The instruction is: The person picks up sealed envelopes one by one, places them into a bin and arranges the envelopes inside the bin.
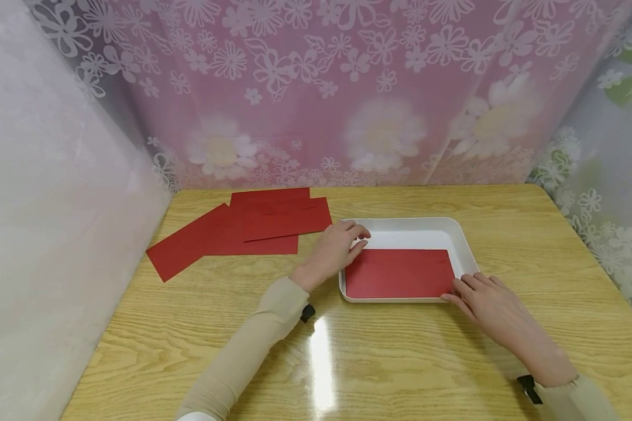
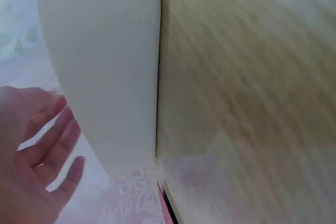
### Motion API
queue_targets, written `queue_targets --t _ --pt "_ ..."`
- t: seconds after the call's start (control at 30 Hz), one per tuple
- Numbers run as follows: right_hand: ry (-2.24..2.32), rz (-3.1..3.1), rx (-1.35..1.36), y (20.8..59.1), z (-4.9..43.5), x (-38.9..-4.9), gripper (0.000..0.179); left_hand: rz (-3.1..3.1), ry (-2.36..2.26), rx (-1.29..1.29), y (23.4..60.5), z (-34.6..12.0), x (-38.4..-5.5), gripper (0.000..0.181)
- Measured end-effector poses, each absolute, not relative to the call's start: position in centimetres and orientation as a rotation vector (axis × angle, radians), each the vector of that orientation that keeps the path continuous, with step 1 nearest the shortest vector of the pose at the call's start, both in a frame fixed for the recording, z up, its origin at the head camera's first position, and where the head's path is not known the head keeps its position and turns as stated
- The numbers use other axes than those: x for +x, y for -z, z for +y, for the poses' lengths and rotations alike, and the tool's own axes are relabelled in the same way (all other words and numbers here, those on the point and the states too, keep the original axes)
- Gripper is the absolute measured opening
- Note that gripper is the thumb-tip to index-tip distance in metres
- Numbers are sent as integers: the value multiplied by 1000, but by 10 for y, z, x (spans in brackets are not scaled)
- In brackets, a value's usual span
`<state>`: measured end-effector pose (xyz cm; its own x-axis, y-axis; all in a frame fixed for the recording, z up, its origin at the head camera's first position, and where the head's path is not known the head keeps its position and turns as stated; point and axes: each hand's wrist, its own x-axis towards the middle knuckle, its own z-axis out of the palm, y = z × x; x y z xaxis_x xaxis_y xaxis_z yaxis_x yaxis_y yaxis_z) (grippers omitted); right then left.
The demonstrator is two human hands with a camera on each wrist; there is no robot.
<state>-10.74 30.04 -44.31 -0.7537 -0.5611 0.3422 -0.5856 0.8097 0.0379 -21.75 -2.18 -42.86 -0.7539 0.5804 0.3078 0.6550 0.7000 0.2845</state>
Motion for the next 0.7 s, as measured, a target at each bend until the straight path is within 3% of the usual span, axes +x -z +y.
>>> queue_targets --t 0.27,0.7 --pt "-115 -2645 875 443 301 -108 35 -2620 580 -796 426 -47 -237 14" --pt "-113 -2645 882 442 301 -107 32 -2843 533 -427 430 -132 -278 19"
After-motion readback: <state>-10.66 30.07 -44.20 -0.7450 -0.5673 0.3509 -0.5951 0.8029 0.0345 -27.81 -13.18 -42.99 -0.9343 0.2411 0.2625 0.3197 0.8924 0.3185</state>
